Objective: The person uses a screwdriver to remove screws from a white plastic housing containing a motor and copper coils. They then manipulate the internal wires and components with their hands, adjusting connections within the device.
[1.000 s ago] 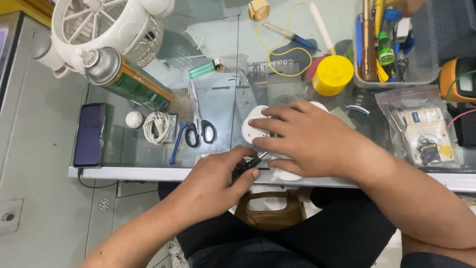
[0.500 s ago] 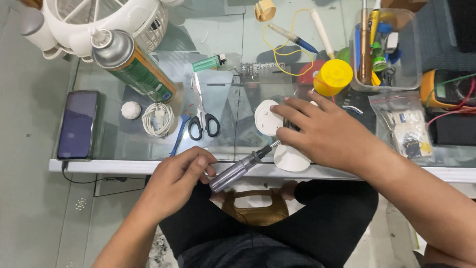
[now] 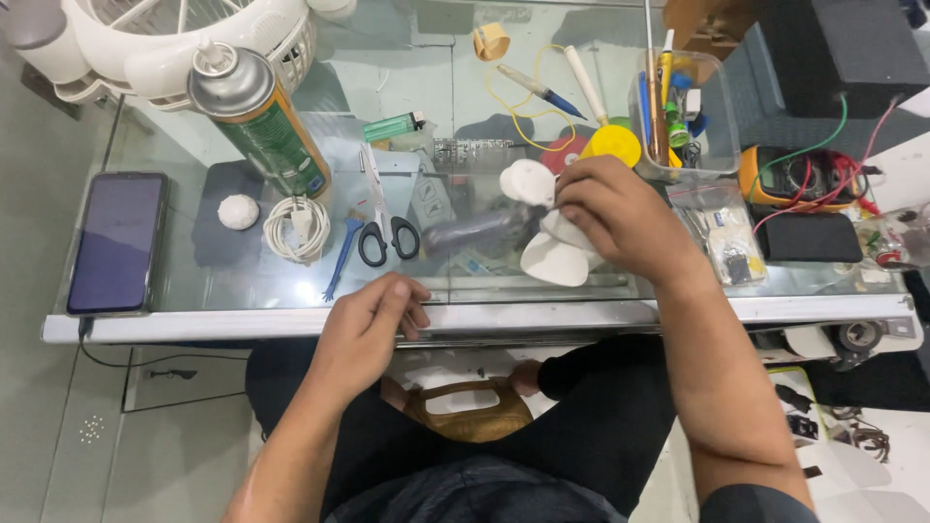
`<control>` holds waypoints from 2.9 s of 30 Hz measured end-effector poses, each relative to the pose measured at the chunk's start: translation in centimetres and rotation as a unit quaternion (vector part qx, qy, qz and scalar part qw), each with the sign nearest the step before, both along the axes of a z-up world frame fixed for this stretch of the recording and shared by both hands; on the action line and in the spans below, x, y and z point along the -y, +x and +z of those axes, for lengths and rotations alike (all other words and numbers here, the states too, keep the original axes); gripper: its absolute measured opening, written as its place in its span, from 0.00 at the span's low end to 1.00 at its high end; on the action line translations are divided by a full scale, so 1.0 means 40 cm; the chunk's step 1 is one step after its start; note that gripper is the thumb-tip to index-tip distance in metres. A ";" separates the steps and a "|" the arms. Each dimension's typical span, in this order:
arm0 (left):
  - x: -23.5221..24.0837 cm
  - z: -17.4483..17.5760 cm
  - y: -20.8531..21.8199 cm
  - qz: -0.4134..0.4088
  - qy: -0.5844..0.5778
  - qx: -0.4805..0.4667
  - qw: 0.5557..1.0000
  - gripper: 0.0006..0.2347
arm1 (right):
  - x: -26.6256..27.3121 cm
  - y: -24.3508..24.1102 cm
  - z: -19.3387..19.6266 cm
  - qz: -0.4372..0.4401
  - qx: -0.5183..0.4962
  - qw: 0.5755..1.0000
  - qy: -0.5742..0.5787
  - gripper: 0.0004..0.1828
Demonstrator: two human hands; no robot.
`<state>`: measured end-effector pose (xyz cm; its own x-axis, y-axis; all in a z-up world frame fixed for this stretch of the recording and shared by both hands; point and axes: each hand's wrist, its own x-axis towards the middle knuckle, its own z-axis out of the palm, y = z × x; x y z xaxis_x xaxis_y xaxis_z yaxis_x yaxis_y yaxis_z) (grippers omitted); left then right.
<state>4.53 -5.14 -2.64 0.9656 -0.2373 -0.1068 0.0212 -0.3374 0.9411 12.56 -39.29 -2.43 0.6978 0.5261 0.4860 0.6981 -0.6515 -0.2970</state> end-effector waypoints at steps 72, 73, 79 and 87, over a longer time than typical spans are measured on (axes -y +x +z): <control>0.291 -0.005 0.016 -0.069 0.133 0.426 0.892 0.20 | -0.069 -0.268 -0.072 -0.004 -0.177 0.821 0.542 0.35; 0.293 0.003 0.011 -0.067 0.136 0.421 0.894 0.20 | -0.064 -0.268 -0.071 -0.004 -0.182 0.820 0.543 0.35; 0.290 0.009 0.001 -0.095 0.095 0.270 0.953 0.24 | -0.065 -0.262 -0.026 0.025 -0.096 0.863 0.495 0.29; 0.299 0.037 -0.019 -0.123 -0.161 -0.202 0.958 0.32 | -0.066 -0.228 -0.010 0.061 -0.084 0.868 0.486 0.29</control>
<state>3.76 -17.11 -1.16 0.7711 -0.5362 -0.3433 0.3632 -0.0724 0.9289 3.43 -36.66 -2.85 0.7696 -0.0013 0.6385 0.6380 0.0399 -0.7690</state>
